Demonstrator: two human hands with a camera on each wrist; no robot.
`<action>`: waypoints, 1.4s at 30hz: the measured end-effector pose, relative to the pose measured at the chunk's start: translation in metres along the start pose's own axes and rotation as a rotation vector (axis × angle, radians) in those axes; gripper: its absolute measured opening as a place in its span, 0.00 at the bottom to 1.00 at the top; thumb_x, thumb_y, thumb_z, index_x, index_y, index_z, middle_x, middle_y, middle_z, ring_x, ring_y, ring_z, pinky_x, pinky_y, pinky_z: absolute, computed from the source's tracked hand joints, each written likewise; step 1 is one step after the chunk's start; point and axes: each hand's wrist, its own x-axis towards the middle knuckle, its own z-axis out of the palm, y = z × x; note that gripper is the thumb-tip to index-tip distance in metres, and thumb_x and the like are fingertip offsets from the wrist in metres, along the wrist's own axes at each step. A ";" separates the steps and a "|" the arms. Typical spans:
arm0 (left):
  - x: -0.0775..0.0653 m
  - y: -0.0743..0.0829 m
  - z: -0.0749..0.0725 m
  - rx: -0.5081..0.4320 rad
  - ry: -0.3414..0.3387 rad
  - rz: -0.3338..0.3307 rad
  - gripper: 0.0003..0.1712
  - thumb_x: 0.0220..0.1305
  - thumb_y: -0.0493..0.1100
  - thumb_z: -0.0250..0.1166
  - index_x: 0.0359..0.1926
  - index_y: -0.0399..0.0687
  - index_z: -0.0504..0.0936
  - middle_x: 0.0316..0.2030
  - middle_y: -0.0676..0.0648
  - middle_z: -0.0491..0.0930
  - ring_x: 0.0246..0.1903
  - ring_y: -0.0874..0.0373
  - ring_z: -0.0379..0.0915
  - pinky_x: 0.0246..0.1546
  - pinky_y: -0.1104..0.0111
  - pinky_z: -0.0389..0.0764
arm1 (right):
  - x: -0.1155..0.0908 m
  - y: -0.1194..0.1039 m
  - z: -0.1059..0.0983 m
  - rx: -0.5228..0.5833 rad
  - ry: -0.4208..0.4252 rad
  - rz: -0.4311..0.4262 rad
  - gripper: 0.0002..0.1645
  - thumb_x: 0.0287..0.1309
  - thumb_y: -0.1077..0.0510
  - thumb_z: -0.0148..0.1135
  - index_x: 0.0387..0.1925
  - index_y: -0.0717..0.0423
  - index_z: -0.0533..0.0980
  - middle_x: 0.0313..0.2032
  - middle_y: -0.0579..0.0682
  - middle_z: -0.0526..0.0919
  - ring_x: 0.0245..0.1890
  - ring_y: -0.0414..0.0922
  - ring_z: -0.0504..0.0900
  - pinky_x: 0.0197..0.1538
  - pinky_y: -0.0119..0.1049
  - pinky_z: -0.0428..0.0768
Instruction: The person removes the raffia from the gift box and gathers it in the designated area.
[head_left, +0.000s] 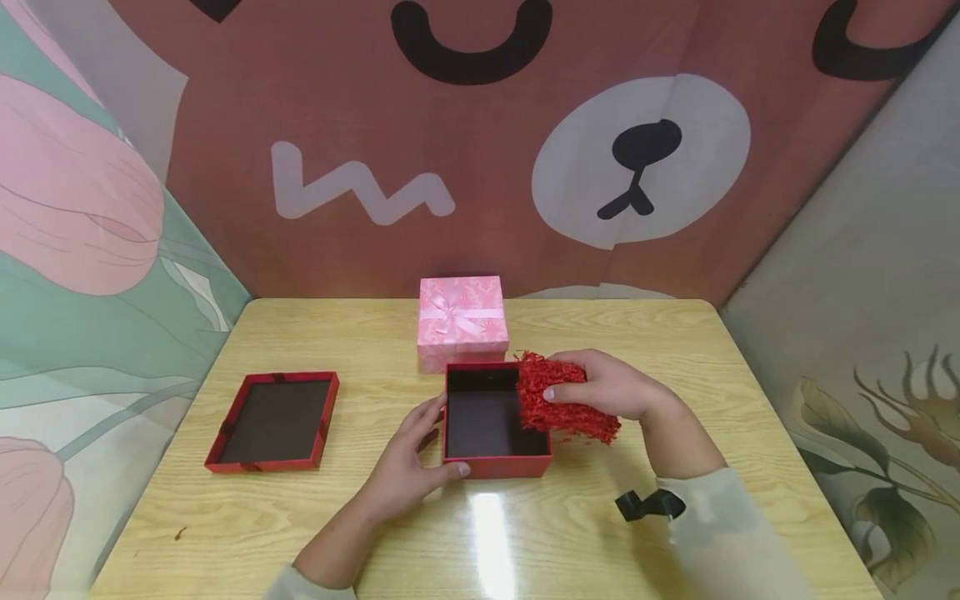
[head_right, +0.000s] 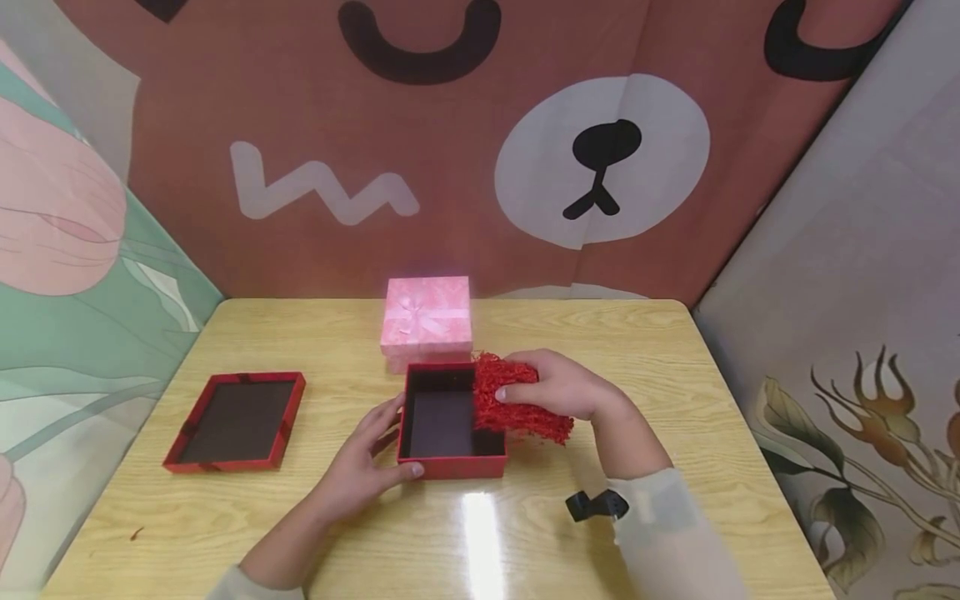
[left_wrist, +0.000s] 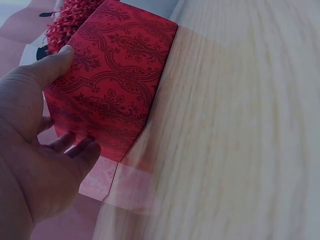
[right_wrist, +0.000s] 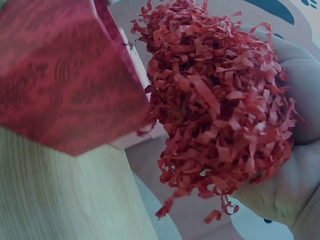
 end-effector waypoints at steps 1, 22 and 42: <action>0.000 0.000 0.000 0.001 -0.001 -0.004 0.61 0.52 0.45 0.84 0.82 0.56 0.58 0.77 0.44 0.59 0.71 0.40 0.65 0.73 0.55 0.69 | -0.002 0.002 -0.001 -0.003 0.009 0.002 0.22 0.65 0.51 0.70 0.58 0.52 0.80 0.44 0.49 0.87 0.46 0.51 0.84 0.52 0.49 0.85; 0.001 -0.004 -0.001 -0.017 -0.016 0.000 0.59 0.53 0.48 0.83 0.80 0.74 0.58 0.77 0.43 0.58 0.72 0.41 0.64 0.73 0.58 0.68 | -0.039 0.064 -0.028 -0.088 0.269 0.211 0.37 0.68 0.42 0.67 0.69 0.59 0.73 0.55 0.54 0.84 0.55 0.50 0.80 0.61 0.52 0.80; 0.000 -0.006 0.001 -0.003 -0.004 -0.026 0.60 0.53 0.45 0.83 0.79 0.78 0.58 0.77 0.44 0.58 0.73 0.45 0.63 0.73 0.56 0.68 | -0.049 0.120 -0.036 -0.142 0.351 0.302 0.41 0.71 0.40 0.63 0.71 0.63 0.68 0.58 0.60 0.81 0.54 0.53 0.80 0.57 0.49 0.82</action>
